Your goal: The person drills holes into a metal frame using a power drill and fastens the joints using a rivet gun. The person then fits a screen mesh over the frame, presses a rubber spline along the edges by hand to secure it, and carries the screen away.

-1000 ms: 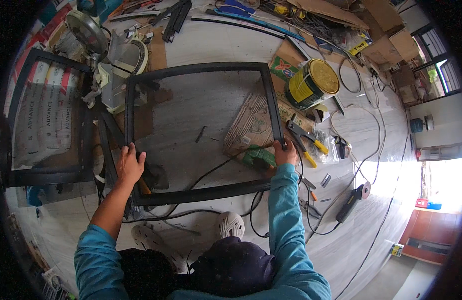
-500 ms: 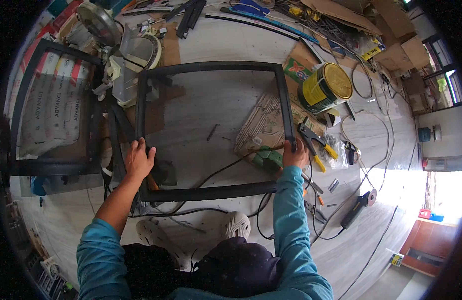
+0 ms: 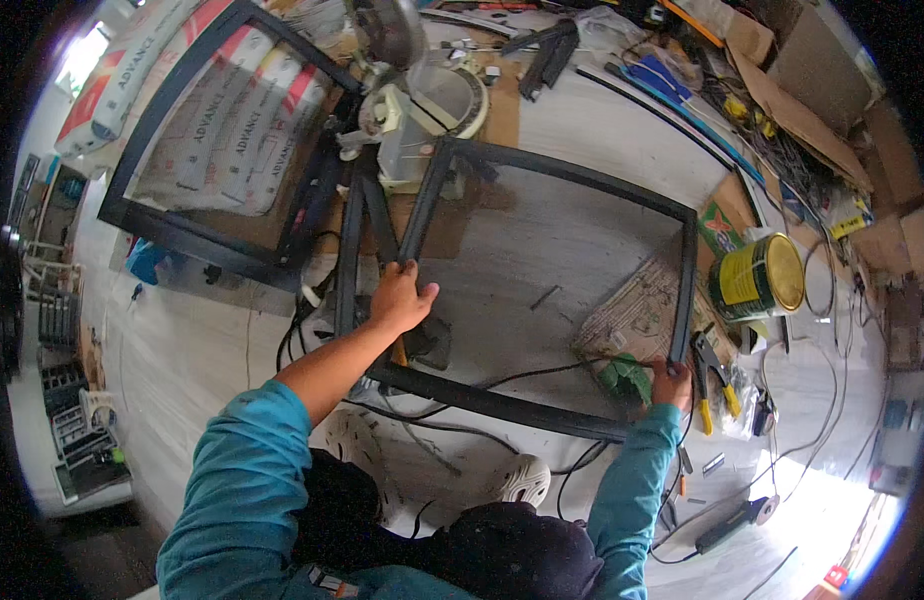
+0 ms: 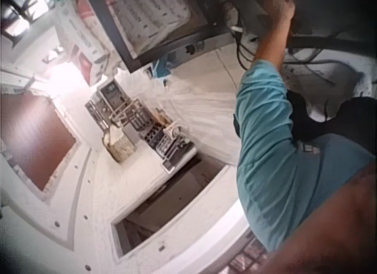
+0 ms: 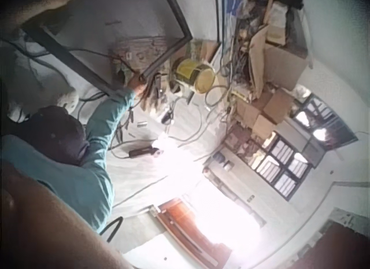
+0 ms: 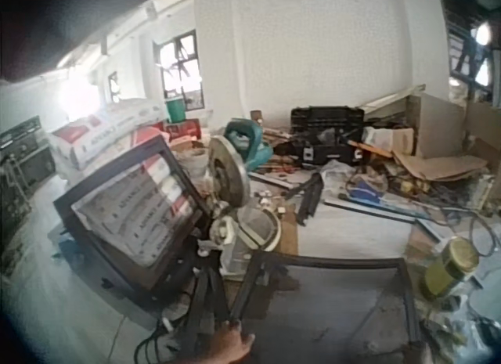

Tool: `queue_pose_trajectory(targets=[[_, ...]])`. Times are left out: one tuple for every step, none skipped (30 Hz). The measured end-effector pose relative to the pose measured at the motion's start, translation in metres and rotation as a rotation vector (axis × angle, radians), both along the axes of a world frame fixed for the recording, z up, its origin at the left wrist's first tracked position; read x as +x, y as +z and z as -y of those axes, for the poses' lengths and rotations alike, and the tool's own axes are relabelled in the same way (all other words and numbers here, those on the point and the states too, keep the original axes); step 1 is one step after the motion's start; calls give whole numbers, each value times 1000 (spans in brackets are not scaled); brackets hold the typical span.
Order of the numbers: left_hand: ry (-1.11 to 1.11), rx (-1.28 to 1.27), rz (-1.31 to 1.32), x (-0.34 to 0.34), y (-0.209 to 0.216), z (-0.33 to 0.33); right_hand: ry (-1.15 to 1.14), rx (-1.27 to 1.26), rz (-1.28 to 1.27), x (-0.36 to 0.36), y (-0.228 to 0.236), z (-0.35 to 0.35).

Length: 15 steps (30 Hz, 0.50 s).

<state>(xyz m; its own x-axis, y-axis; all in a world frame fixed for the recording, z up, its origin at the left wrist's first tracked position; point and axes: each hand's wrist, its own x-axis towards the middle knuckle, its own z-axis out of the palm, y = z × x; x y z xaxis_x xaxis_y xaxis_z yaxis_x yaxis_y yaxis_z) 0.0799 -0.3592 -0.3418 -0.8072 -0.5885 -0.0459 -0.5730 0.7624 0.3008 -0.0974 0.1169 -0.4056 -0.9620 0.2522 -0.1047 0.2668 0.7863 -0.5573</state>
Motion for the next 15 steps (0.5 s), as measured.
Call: queue_pose_trajectory(targets=[[3, 41, 35, 0, 2, 1, -43, -97, 4, 0, 9, 3], [5, 84, 70, 1, 4, 3, -12, -359, 114, -10, -5, -18], [-13, 135, 95, 2, 6, 7, 35, -356, 179, -11, -4, -24], [1, 131, 93, 3, 8, 9, 80, -348, 238, -12, -3, -33], [-5, 160, 93, 3, 10, 10, 93, -347, 238, -11, -5, -39], [-25, 203, 84, -3, 8, 5, 101, -350, 93, -11, -10, -61], [-15, 205, 82, -5, 9, 6, 120, -366, -42, -9, -9, -60], [-34, 236, 80, -10, 9, 5, 127, -360, -43, -9, -3, -66], [-34, 251, 95, -5, 9, 12, 158, -452, 57, 0, 10, -58], [-30, 263, 110, 4, 10, 23, 190, -544, 159, 13, 33, -39], [-16, 220, 53, 16, 2, 39, 291, -681, 206, 28, 68, -10], [-1, 220, 59, 21, -2, 47, 380, -800, 244, 41, 107, 13], [14, 299, 20, 18, -6, 50, 384, -789, 245, 50, 137, 23], [29, 376, -21, 14, -9, 52, 452, -893, 197, 55, 160, 31], [82, 421, -44, 12, -12, 52, 520, -997, 150, 59, 185, 40]])
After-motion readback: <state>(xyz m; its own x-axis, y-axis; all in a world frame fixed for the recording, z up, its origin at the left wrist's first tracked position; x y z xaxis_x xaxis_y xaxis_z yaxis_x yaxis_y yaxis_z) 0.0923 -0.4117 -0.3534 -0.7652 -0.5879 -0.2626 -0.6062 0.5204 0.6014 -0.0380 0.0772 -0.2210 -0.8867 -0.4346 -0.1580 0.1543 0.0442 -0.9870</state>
